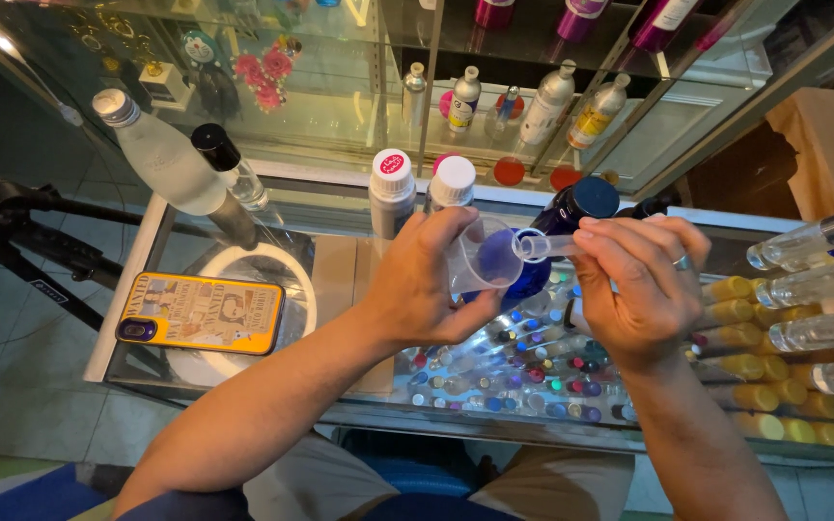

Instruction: Mixing liquids in a blue bottle using a syringe for measurement and a handheld electric mixer for blending.

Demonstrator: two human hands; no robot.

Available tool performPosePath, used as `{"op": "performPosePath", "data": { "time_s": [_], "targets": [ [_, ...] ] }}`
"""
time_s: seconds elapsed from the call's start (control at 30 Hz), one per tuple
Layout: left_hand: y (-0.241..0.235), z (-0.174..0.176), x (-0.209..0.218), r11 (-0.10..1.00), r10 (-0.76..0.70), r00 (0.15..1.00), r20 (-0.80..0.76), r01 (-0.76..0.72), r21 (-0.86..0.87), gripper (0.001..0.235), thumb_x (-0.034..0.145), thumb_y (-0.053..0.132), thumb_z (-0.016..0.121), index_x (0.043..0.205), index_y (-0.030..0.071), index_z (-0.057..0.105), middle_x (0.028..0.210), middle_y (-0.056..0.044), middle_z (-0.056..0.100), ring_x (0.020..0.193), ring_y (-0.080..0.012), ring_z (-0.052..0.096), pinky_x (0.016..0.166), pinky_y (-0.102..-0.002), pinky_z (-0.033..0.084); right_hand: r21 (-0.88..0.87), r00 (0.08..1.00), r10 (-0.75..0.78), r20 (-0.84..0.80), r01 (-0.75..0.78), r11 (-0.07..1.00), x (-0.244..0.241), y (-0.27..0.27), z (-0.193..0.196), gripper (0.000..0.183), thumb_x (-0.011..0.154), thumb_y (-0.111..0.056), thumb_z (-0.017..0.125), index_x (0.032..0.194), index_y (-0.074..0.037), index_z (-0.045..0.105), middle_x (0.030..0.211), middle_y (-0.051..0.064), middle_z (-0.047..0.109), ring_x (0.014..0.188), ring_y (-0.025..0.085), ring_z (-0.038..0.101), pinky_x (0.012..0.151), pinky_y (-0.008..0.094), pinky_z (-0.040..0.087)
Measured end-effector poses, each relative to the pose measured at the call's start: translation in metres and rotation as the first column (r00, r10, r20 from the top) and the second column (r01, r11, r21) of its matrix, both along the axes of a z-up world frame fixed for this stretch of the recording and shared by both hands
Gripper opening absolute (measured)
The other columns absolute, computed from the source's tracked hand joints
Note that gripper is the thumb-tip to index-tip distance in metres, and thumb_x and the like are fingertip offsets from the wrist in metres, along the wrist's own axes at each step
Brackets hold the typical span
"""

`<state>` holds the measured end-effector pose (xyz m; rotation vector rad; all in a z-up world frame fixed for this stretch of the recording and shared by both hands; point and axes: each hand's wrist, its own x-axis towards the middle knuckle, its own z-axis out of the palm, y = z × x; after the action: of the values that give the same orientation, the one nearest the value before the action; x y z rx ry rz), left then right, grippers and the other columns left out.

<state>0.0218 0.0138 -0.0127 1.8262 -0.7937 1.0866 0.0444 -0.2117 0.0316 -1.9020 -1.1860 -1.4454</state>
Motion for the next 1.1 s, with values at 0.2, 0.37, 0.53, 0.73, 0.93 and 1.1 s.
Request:
{"op": "performPosePath", "data": {
  "time_s": [0.2, 0.37, 0.53, 0.73, 0.93, 1.1],
  "targets": [
    [0.001, 0.001, 0.000, 1.000, 0.004, 1.000, 0.012, -0.004, 0.007, 0.067, 0.081, 0.025, 0.080, 0.132, -0.002, 0.046, 0.102, -0.013, 0.068, 0.071, -0.0325, 0.063, 0.065, -0.043, 0.050, 0.014, 1.000, -0.004, 0.013, 0.004, 1.000, 0.002, -0.002, -0.002, 0.005, 0.095, 0.003, 0.086, 0.098, 0.001, 0.082, 0.098, 0.016, 0.079, 0.087, 0.033, 0.074, 0.097, 0.047, 0.047],
    [0.001, 0.001, -0.001, 1.000, -0.005, 1.000, 0.007, 0.005, 0.002, 0.065, 0.082, 0.024, 0.079, 0.132, -0.001, 0.046, 0.102, -0.014, 0.067, 0.071, -0.0339, 0.061, 0.066, -0.044, 0.050, 0.018, 1.000, -0.003, 0.006, 0.002, 1.000, 0.001, -0.001, -0.003, 0.007, 0.094, 0.004, 0.087, 0.098, 0.001, 0.083, 0.098, 0.017, 0.079, 0.088, 0.034, 0.075, 0.100, 0.049, 0.046],
    [0.011, -0.002, -0.008, 0.989, -0.035, 0.988, -0.152, 0.056, 0.135, 0.070, 0.090, 0.029, 0.076, 0.141, 0.006, 0.033, 0.114, -0.012, 0.063, 0.088, -0.0263, 0.059, 0.081, -0.041, 0.044, -0.093, 0.991, -0.092, -0.096, 0.083, 0.992, -0.013, -0.001, 0.007, 0.004, 0.102, 0.000, 0.076, 0.103, 0.004, 0.074, 0.105, 0.017, 0.078, 0.095, 0.033, 0.073, 0.103, 0.049, 0.044],
    [0.010, -0.002, -0.007, 0.988, -0.037, 0.990, -0.133, 0.056, 0.145, 0.070, 0.091, 0.029, 0.075, 0.141, 0.007, 0.032, 0.112, -0.013, 0.062, 0.088, -0.0257, 0.058, 0.079, -0.041, 0.042, -0.096, 0.991, -0.101, -0.084, 0.093, 0.991, -0.013, -0.001, 0.009, 0.005, 0.102, 0.001, 0.077, 0.103, 0.004, 0.075, 0.105, 0.017, 0.078, 0.095, 0.032, 0.073, 0.105, 0.049, 0.042],
    [0.010, -0.003, -0.006, 0.987, -0.039, 0.993, -0.115, 0.056, 0.152, 0.071, 0.092, 0.028, 0.075, 0.143, 0.006, 0.031, 0.114, -0.014, 0.062, 0.092, -0.0272, 0.060, 0.080, -0.042, 0.042, -0.105, 0.992, -0.096, -0.078, 0.087, 0.991, -0.012, -0.002, 0.010, 0.006, 0.103, -0.001, 0.075, 0.102, 0.005, 0.075, 0.103, 0.019, 0.079, 0.095, 0.032, 0.072, 0.109, 0.049, 0.039],
    [0.010, -0.003, -0.005, 0.985, -0.047, 0.992, -0.121, 0.067, 0.161, 0.069, 0.094, 0.030, 0.073, 0.143, 0.007, 0.031, 0.112, -0.013, 0.061, 0.090, -0.0252, 0.059, 0.079, -0.041, 0.042, -0.080, 0.992, -0.109, -0.071, 0.103, 0.991, -0.012, -0.002, 0.008, 0.004, 0.100, 0.000, 0.080, 0.100, 0.003, 0.077, 0.100, 0.016, 0.080, 0.094, 0.032, 0.074, 0.114, 0.051, 0.035]
  ]
}}
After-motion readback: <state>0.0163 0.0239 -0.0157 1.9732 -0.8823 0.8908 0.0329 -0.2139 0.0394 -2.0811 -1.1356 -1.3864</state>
